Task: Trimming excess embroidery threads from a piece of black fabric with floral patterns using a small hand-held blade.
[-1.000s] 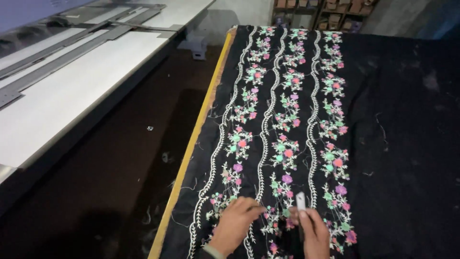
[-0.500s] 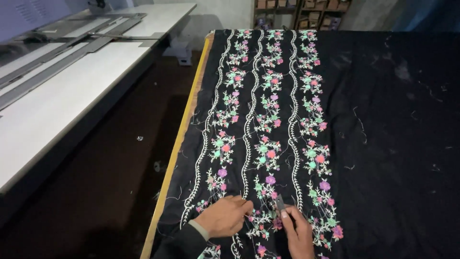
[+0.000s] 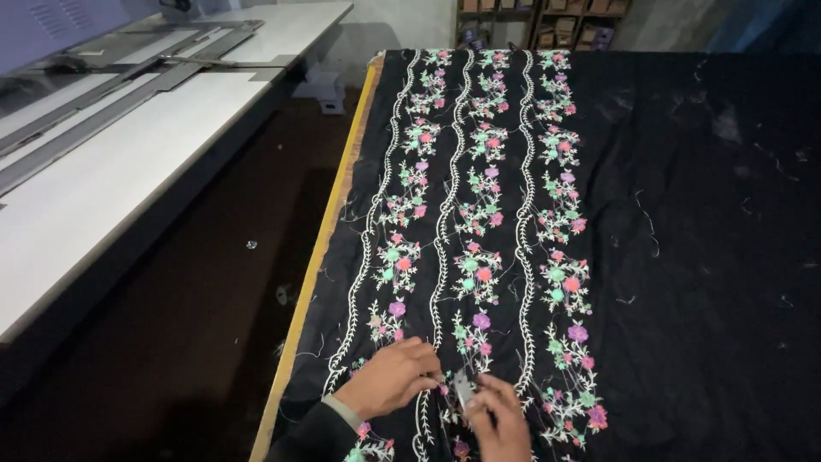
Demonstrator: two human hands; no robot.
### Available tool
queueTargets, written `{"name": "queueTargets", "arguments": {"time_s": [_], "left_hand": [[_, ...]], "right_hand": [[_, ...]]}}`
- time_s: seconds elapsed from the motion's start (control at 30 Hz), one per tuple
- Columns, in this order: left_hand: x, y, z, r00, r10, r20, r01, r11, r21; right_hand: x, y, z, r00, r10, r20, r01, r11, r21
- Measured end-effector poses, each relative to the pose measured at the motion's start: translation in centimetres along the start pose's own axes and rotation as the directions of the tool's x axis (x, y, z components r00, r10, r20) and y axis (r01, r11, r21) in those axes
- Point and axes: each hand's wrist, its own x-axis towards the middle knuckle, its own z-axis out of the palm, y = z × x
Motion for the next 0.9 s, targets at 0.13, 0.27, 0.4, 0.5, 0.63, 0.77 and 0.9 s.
{"name": "queueTargets", "arguments": {"time_s": [0.13,0.27,0.4,0.5,0.63,0.77,0.9], "left_hand": [[-0.2,0.1,0.0,0.999,0.005,-0.041,-0.005,1.000,-0.018],[-0.1,0.7,-0.7,1.000,-0.027,-0.014,0.027,0.999,-0.046],[0.0,1.2,-1.0,0.999,-0.024,-0.042,0.020,0.997,-0.076],[0.0,1.1,-1.0,0.997,-0.009,-0.072,0.004,0.997,-0.074],[-0.1,0.9,-1.8,0.978,-0.170,-0.124,0.133,0.956,-0.260],[-0.5,0.7,-0.7,0.902,-0.220,-0.371,0.031,0.892,-0.452],[-0.6,2.3,2.6,0.717,-0.487,-0.499,0.163,0.812,-0.560]], "right_hand": [[0.1,2.4,1.6,0.996,-0.083,-0.029,0.077,0.982,-0.174],[-0.5,1.4,2.5,0.988,-0.124,-0.097,0.086,0.941,-0.327],[-0.1,2.0,2.9,0.986,-0.144,-0.086,0.096,0.904,-0.417],[-0.4,1.7,2.9,0.993,-0.091,-0.080,0.048,0.900,-0.433],[0.2,4.3,2.5,0.981,-0.189,-0.034,0.160,0.904,-0.398],[-0.1,2.1,0.8,0.995,-0.025,-0.093,0.017,0.997,-0.082],[0.4,-4.5,-1.0,0.996,-0.084,-0.037,0.079,0.990,-0.113]]}}
